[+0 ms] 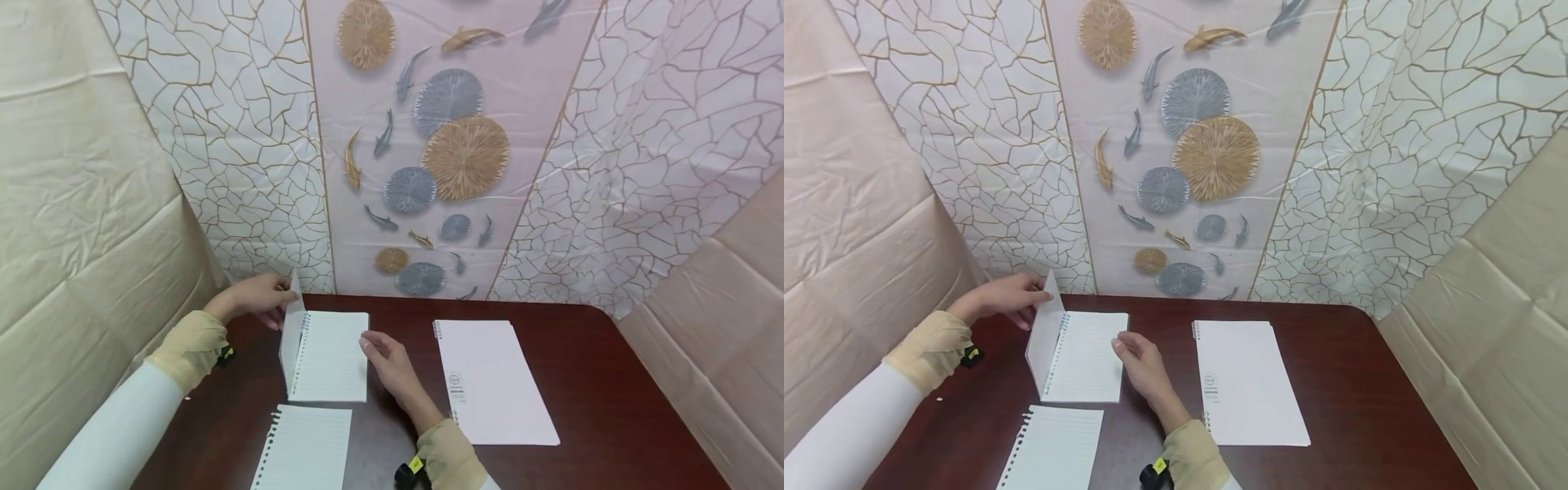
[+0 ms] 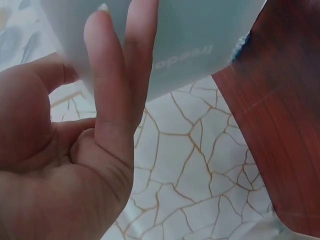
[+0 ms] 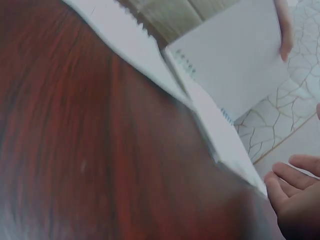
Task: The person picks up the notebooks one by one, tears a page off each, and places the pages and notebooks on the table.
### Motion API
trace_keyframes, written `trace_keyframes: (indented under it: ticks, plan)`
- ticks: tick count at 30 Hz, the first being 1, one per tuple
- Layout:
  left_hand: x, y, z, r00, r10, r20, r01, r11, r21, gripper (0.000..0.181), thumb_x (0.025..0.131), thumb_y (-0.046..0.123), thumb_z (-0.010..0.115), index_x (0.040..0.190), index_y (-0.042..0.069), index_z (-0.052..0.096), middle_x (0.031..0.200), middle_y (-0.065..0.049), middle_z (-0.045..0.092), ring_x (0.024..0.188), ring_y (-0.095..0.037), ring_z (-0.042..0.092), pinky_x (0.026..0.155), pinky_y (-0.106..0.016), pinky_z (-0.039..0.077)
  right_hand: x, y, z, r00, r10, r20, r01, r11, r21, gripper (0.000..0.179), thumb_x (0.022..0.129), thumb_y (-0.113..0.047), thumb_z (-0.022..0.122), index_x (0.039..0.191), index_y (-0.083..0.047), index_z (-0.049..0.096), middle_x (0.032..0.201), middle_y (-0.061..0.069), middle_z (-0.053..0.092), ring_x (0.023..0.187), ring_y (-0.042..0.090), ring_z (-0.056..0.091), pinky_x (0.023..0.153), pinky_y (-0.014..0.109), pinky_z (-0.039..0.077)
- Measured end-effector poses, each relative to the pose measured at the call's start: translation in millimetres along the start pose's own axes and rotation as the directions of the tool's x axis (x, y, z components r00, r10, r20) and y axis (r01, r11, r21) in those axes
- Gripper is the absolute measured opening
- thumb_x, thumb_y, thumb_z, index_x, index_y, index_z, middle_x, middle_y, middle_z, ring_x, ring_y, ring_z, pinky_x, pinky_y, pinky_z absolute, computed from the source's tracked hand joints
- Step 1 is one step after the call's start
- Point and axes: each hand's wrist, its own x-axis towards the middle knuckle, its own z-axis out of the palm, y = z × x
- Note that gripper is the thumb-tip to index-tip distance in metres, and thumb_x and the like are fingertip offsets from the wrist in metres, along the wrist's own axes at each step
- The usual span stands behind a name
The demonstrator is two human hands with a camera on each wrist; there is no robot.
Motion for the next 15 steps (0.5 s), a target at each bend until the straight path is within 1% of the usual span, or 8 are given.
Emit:
trace_keyframes:
  ticks: [3, 5, 8, 12, 15]
  plan:
    - [2.2, -0.6, 4.9, 1.0, 0.014, -0.005, -0.014, 1.0, -0.018, 0.041, 0.108, 0.02, 0.053, 0.133, -0.013, 0.049, 0.096, -0.021, 0.069, 0.072, -0.028, 0.078, 0.064, -0.038, 0.065, -1.0, -5, 4, 1.0, 0.021, 0.019, -0.022, 0.998, 0.054, 0.056, 0.107, -0.041, 0.064, 0.144, 0.0, 0.062, 0.137, 0.012, 0.07, 0.132, 0.029, 0.063, 0.112, 0.048, 0.049]
    - [3.0, -1.6, 8.1, 1.0, 0.022, -0.006, -0.022, 0.999, -0.033, 0.04, 0.108, 0.021, 0.053, 0.131, -0.012, 0.048, 0.096, -0.021, 0.068, 0.073, -0.029, 0.078, 0.064, -0.039, 0.065, -2.0, -7, 6, 0.998, 0.029, 0.049, -0.034, 0.994, 0.105, 0.055, 0.108, -0.038, 0.063, 0.145, 0.003, 0.059, 0.139, 0.016, 0.068, 0.132, 0.031, 0.063, 0.112, 0.047, 0.049]
    - [5.0, -4.2, 14.5, 1.0, 0.027, -0.015, -0.028, 0.998, -0.06, 0.034, 0.109, 0.024, 0.053, 0.123, -0.006, 0.047, 0.093, -0.019, 0.067, 0.074, -0.03, 0.079, 0.064, -0.04, 0.065, -3.2, -7, 9, 0.995, 0.041, 0.088, -0.055, 0.985, 0.162, 0.054, 0.11, -0.033, 0.061, 0.146, 0.007, 0.056, 0.141, 0.022, 0.066, 0.133, 0.033, 0.062, 0.111, 0.045, 0.05]
    - [9.7, -6.3, 25.9, 0.997, 0.055, -0.045, -0.059, 0.995, -0.077, 0.034, 0.11, 0.031, 0.055, 0.115, -0.001, 0.045, 0.091, -0.018, 0.067, 0.073, -0.031, 0.078, 0.063, -0.044, 0.065, -3.9, -5, 11, 0.995, 0.046, 0.09, -0.06, 0.985, 0.16, 0.054, 0.11, -0.032, 0.061, 0.145, 0.008, 0.057, 0.139, 0.025, 0.066, 0.131, 0.034, 0.064, 0.109, 0.044, 0.052]
    - [14.8, -6.4, 35.8, 0.995, 0.066, -0.076, -0.073, 0.993, -0.094, 0.037, 0.11, 0.035, 0.057, 0.113, 0.0, 0.046, 0.09, -0.018, 0.068, 0.072, -0.032, 0.078, 0.063, -0.045, 0.065, -4.7, -2, 11, 0.995, 0.045, 0.093, -0.059, 0.986, 0.158, 0.054, 0.11, -0.033, 0.06, 0.144, 0.01, 0.057, 0.137, 0.025, 0.067, 0.13, 0.034, 0.065, 0.109, 0.046, 0.052]
